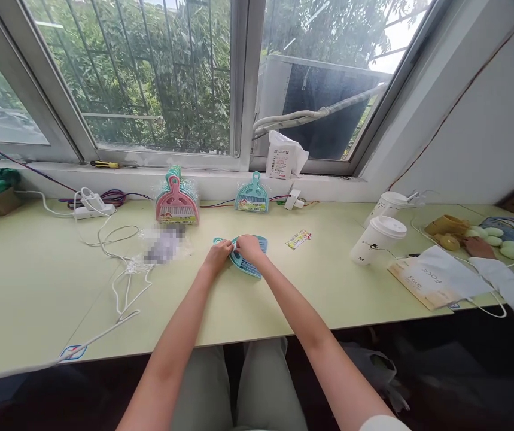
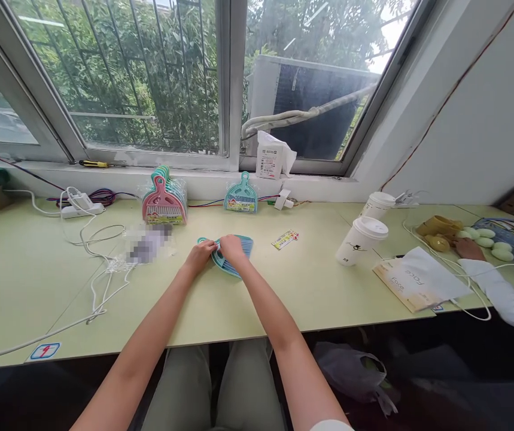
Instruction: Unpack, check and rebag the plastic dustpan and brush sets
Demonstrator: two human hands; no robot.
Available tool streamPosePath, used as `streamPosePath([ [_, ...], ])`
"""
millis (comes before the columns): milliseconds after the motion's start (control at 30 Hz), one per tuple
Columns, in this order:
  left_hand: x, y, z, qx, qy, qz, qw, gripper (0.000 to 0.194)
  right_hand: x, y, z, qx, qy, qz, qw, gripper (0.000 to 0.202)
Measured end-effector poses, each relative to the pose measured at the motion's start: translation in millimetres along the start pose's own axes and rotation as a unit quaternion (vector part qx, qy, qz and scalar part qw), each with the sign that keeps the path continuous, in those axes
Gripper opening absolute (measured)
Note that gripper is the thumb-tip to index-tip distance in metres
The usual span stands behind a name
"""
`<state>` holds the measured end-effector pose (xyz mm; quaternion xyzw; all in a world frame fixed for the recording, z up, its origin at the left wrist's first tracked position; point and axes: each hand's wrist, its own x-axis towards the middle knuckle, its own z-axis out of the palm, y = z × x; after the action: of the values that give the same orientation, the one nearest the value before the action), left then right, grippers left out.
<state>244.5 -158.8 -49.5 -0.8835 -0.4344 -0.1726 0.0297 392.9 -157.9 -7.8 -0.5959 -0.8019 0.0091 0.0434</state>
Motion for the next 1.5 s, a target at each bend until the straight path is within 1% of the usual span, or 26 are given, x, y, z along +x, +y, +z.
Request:
streamPosePath([
  [100,0,1,2.9,-0.076,0.008,-0.030,0.997,0.024,-1,4,-2,0.014,-0.005,-0.004,1.000,0.015],
  [167,-1,2,1.7,-0.125,0.056,-0.060,0.989,0.024,-2,7,-3,0.036,0.002,-0.004,0.999,0.015],
  [200,0,3,0.2,-0.149,0.099,-0.084,0.980,0.026,-3,8,-3,0.052,0.012,0.004,0.999,0.016],
  [267,2,6,-3.2,-0.211,0.208,-0.149,0.943,0.035,-4,8,-3,0.095,0.055,0.046,0.993,0.020],
  [300,4,8,-4.4,-0.266,0.250,-0.184,0.913,0.040,-4,6,-3,0.119,0.087,0.079,0.986,0.022],
  [333,6,9,-4.6,-0.340,0.264,-0.213,0.877,0.042,-3,5,-3,0.144,0.123,0.112,0.975,0.025],
  [367,8,11,-3.6,-0.427,0.248,-0.230,0.839,0.042,-1,3,-2,0.167,0.157,0.140,0.963,0.027],
  [400,11,13,-1.5,-0.515,0.208,-0.235,0.798,0.042,1,1,-2,0.188,0.185,0.154,0.952,0.028],
  [467,15,15,5.3,-0.646,0.112,-0.229,0.719,0.043,4,2,0,0.230,0.202,0.139,0.942,0.030],
  [500,16,14,9.2,-0.681,0.085,-0.233,0.689,0.046,4,6,1,0.248,0.202,0.125,0.939,0.031],
  [567,18,10,15.7,-0.704,0.089,-0.273,0.649,0.052,0,23,4,0.266,0.216,0.135,0.930,0.036],
  [600,18,6,17.6,-0.705,0.103,-0.297,0.636,0.052,-4,35,6,0.259,0.236,0.170,0.921,0.039],
  [667,17,-4,18.6,-0.702,0.137,-0.334,0.614,0.045,-17,65,13,0.203,0.293,0.285,0.890,0.042],
  [700,16,-8,18.0,-0.699,0.154,-0.344,0.608,0.042,-23,80,17,0.172,0.293,0.331,0.881,0.045],
  [733,15,-13,16.9,-0.695,0.171,-0.352,0.603,0.040,-29,94,22,0.150,0.274,0.365,0.877,0.049],
  [800,13,-20,14.8,-0.685,0.193,-0.367,0.599,0.037,-35,113,30,0.149,0.205,0.387,0.887,0.050],
  [867,12,-24,13.8,-0.679,0.199,-0.379,0.596,0.037,-35,119,37,0.170,0.145,0.342,0.913,0.049],
  [967,12,-28,14.3,-0.677,0.202,-0.385,0.594,0.040,-28,109,41,0.198,0.107,0.198,0.954,0.045],
  [1033,12,-30,15.1,-0.670,0.208,-0.390,0.596,0.041,-23,96,41,0.185,0.116,0.137,0.966,0.040],
  [1067,12,-32,15.5,-0.667,0.211,-0.391,0.598,0.041,-21,89,41,0.171,0.133,0.130,0.968,0.039],
  [1167,10,-37,16.6,-0.659,0.220,-0.396,0.601,0.042,-17,70,44,0.142,0.186,0.150,0.961,0.036],
  [1200,10,-38,17.0,-0.655,0.220,-0.398,0.604,0.042,-16,65,46,0.142,0.187,0.148,0.961,0.035],
  [1267,10,-40,17.7,-0.640,0.221,-0.404,0.615,0.042,-15,61,51,0.148,0.159,0.128,0.968,0.035],
  [1333,9,-42,17.7,-0.632,0.227,-0.405,0.621,0.043,-15,64,54,0.153,0.130,0.112,0.973,0.039],
  [1400,9,-42,16.7,-0.639,0.239,-0.405,0.608,0.045,-16,71,54,0.154,0.136,0.133,0.970,0.043],
  [1500,9,-40,13.9,-0.655,0.244,-0.408,0.587,0.048,-19,78,51,0.151,0.177,0.208,0.950,0.043],
])
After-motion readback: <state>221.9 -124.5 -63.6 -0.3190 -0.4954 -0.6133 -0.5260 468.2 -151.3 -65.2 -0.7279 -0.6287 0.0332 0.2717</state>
